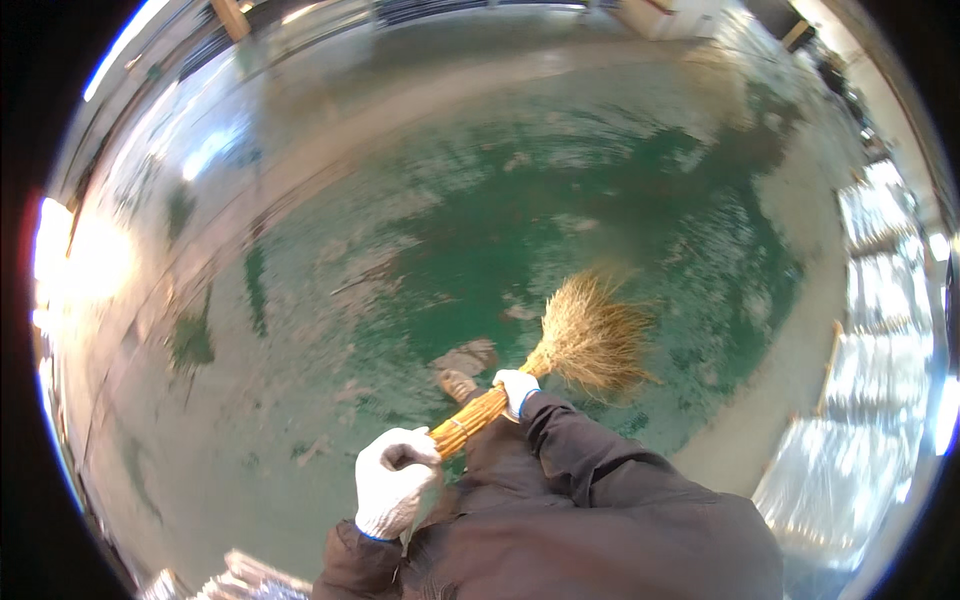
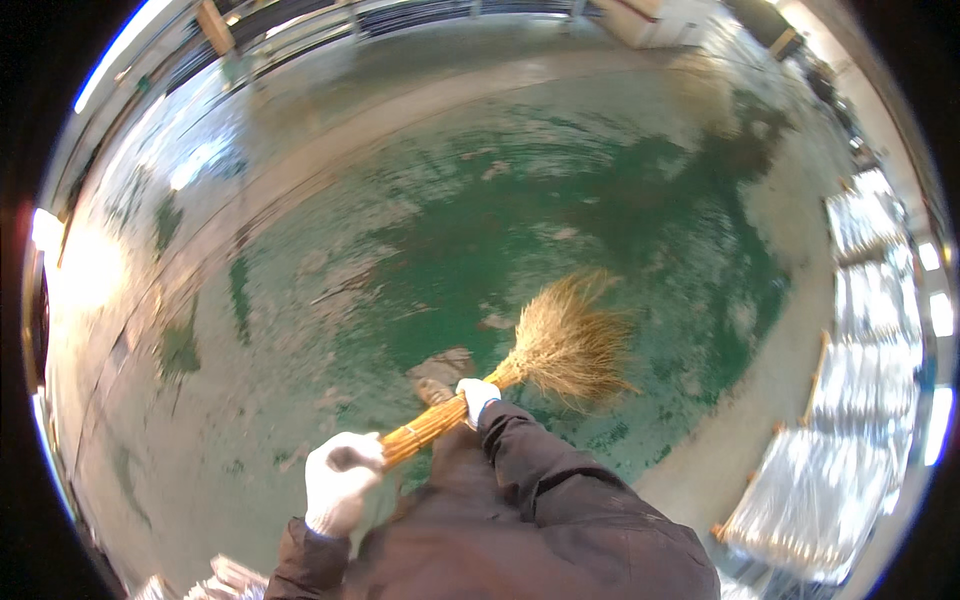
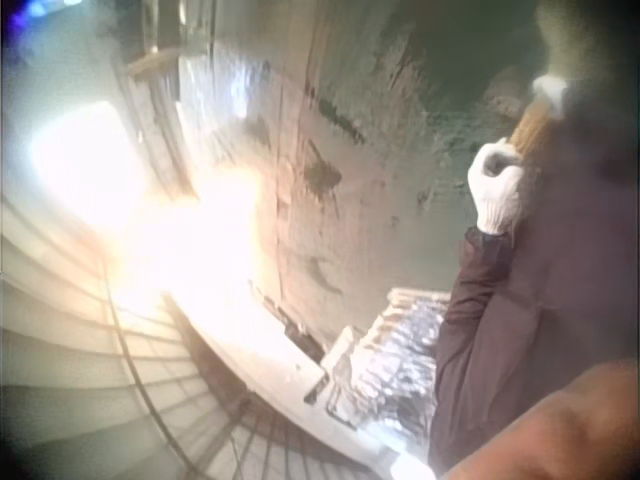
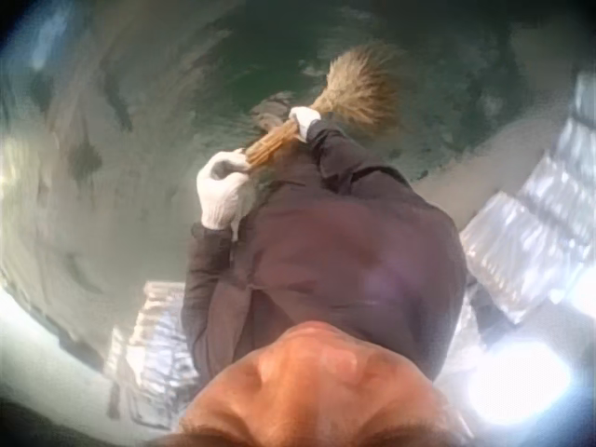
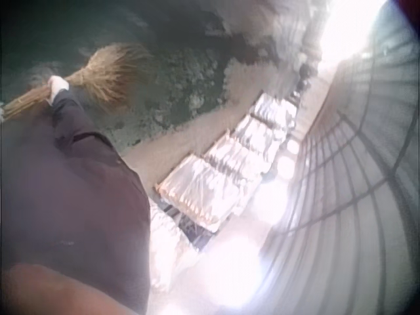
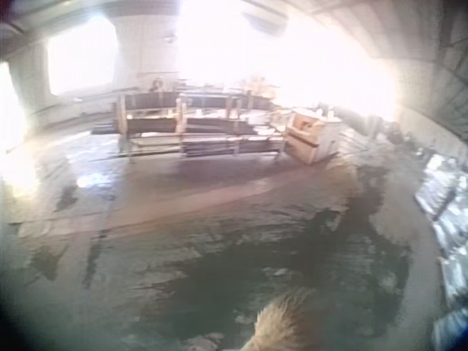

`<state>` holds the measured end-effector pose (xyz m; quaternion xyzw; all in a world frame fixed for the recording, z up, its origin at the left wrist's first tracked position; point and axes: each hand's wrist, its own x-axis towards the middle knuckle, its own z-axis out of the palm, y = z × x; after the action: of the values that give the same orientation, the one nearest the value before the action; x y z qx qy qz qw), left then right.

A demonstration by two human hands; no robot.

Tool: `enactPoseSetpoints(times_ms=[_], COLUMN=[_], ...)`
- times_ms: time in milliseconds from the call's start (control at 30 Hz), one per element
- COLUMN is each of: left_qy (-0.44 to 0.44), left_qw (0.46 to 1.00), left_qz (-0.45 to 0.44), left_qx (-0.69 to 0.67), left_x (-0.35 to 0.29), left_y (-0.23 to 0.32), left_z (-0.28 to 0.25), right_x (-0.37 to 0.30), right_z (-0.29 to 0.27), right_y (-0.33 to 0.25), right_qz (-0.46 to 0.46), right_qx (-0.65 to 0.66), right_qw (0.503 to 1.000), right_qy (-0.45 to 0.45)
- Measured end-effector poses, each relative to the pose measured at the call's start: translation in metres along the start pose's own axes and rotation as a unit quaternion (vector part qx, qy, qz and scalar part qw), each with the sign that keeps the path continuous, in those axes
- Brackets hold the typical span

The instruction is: The person sweeps a large warehouse floor using a traditional straw broom, moving debris and dust across the concrete surface. They walk around stacks of wrapped materials and a forklift while sweeping.

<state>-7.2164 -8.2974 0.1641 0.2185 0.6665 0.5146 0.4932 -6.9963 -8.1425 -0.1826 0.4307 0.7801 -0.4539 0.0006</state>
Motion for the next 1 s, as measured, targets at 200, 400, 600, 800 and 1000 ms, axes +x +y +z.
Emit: enactPoseSetpoints(times_ms=[200,400,600,800,1000], left_qy=[0.291,0.477,0.568,0.528,0.326], left_qw=[0.955,0.868,0.783,0.775,0.869], left_qz=[0.054,0.103,0.236,0.344,0.225], left_qx=[0.028,0.091,0.092,-0.043,-0.298], left_x=[-0.045,-0.089,-0.109,-0.152,-0.108], left_y=[0.052,0.080,0.104,0.077,0.015], left_z=[-0.099,-0.162,-0.224,-0.345,-0.461], right_x=[0.110,0.151,0.156,0.152,0.196], right_z=[0.133,0.286,0.294,0.287,0.282], right_y=[-0.187,-0.414,-0.565,-0.564,-0.486], right_qz=[-0.187,0.096,0.216,-0.044,-0.214], right_qx=[0.100,0.546,0.554,0.313,-0.138], right_qw=[0.970,0.795,0.744,0.902,0.953], right_qy=[-0.119,-0.246,-0.306,-0.293,-0.167])
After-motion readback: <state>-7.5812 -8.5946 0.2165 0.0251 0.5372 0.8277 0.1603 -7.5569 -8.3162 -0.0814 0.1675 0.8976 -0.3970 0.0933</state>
